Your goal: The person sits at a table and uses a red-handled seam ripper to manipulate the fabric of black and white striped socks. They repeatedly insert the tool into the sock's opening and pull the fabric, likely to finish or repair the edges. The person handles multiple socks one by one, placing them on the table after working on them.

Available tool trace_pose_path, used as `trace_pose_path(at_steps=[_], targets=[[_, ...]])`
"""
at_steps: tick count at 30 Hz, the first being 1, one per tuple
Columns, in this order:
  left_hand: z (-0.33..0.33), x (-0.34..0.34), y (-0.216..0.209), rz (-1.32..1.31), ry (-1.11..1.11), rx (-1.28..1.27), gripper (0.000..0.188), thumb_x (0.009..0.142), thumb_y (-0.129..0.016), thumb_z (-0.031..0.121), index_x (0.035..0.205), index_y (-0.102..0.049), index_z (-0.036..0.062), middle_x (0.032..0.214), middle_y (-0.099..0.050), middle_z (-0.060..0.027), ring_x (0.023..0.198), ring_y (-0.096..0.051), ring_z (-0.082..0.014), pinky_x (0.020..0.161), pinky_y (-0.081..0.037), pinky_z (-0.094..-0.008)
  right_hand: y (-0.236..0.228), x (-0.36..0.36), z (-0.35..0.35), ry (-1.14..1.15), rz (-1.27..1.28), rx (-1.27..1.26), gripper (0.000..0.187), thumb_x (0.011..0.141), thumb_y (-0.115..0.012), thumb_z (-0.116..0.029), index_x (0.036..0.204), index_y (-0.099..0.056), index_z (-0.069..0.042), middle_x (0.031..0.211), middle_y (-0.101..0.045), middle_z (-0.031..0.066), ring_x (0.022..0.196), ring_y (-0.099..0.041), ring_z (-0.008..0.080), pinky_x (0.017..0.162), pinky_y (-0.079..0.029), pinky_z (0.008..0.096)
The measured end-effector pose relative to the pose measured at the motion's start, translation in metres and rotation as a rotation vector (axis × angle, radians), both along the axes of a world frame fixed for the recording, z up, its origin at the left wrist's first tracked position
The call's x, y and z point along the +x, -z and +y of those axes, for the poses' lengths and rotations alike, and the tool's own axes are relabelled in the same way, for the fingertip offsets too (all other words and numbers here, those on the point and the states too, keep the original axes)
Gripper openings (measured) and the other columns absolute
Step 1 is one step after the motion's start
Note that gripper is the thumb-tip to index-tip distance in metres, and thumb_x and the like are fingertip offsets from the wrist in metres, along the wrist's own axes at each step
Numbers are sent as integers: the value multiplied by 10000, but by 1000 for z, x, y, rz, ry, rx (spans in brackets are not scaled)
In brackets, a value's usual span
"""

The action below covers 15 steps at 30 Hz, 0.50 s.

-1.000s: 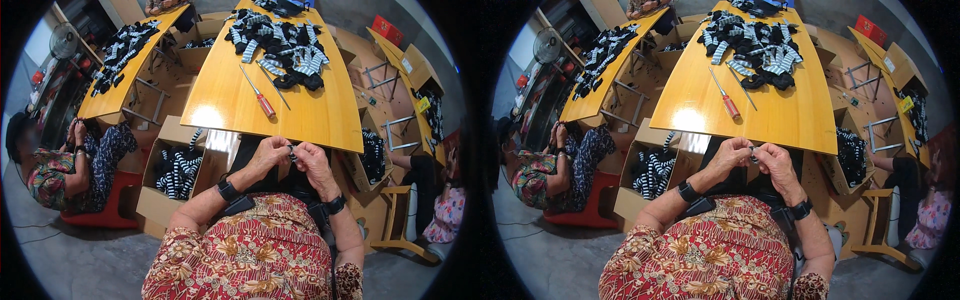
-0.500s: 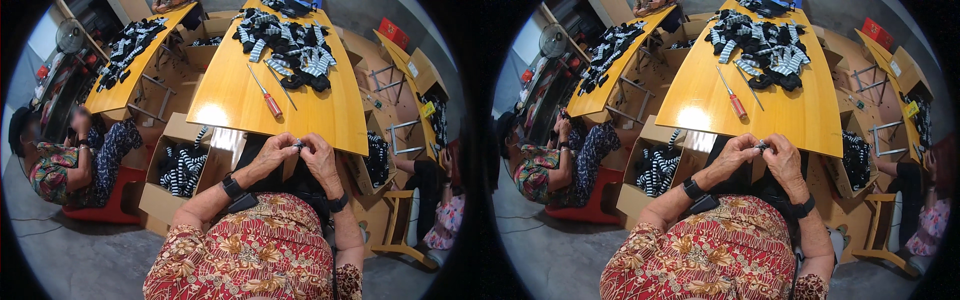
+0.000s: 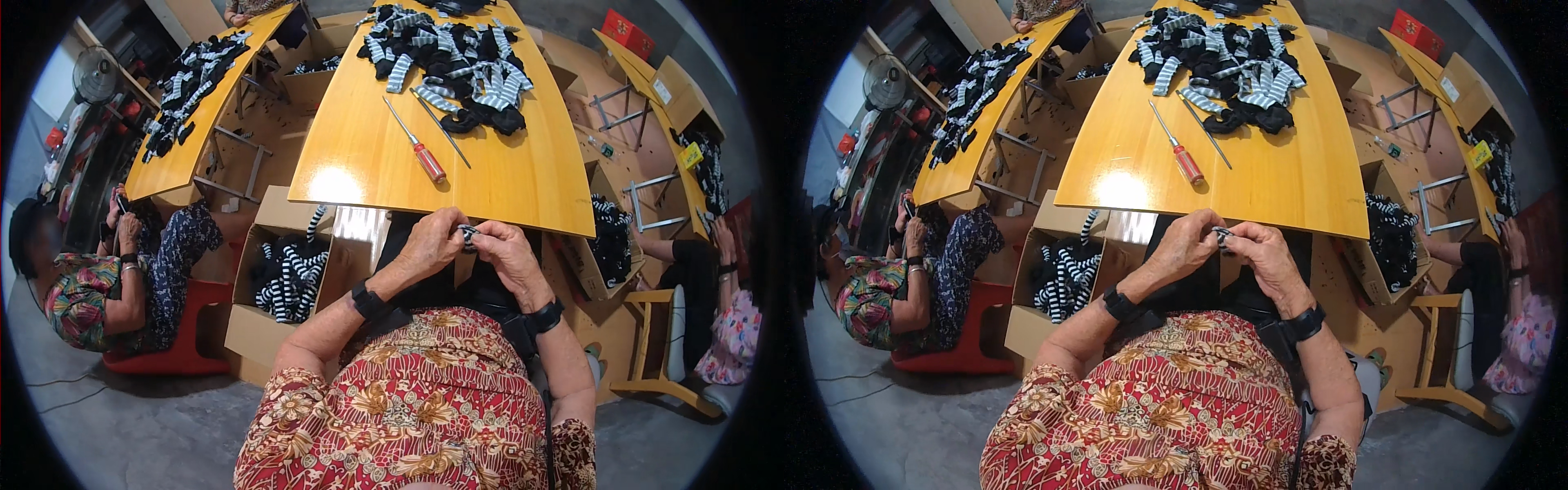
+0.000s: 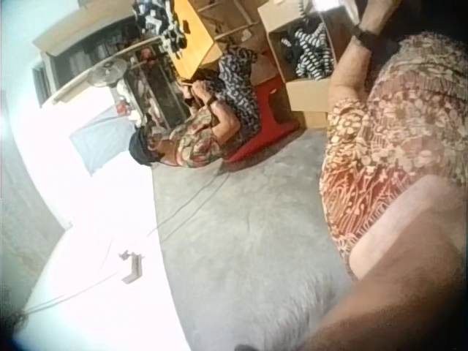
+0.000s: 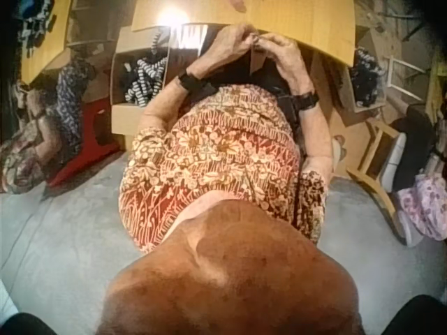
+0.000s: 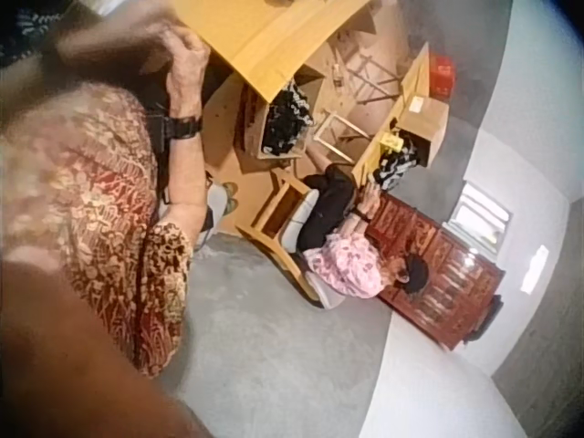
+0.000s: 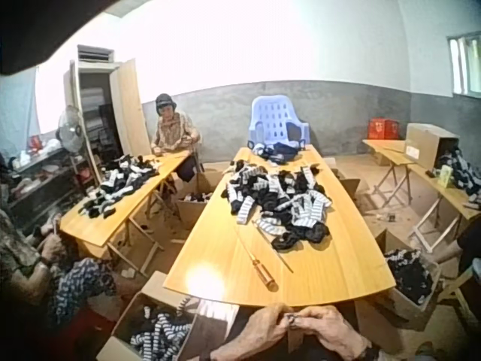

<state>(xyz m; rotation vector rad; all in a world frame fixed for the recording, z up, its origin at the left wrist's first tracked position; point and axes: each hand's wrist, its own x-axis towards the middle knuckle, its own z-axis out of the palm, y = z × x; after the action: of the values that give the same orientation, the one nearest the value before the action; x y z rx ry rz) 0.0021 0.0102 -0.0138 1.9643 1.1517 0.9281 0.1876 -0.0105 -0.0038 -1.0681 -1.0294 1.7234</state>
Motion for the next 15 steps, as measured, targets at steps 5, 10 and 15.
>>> trace_pose_path(at_steps=[5,10,15], targets=[[2,-1,-1,-253,16,-402,166,905,-533,140,946,-625,9,652,-569,-8,570,-514,-84,525,-408,-241,-5,2,2,-77,46,-14,78,888,-645,-141,892,-648,-63,770,-583,-51,639,-471,29,570,-361,165],[-2,-2,-2,-808,4,-844,108,951,-591,192,959,-597,85,795,-577,46,599,-464,-29,537,-379,-159,-10,-9,5,126,-215,97,106,855,-656,-143,804,-633,-52,683,-550,-52,602,-431,15,520,-316,184],[-3,-5,3,-1002,131,-910,160,961,-586,230,993,-573,73,821,-564,33,604,-449,-30,539,-378,-157,-5,-10,14,149,-183,63,88,861,-646,-128,812,-624,-58,702,-568,-45,611,-454,22,529,-331,185]])
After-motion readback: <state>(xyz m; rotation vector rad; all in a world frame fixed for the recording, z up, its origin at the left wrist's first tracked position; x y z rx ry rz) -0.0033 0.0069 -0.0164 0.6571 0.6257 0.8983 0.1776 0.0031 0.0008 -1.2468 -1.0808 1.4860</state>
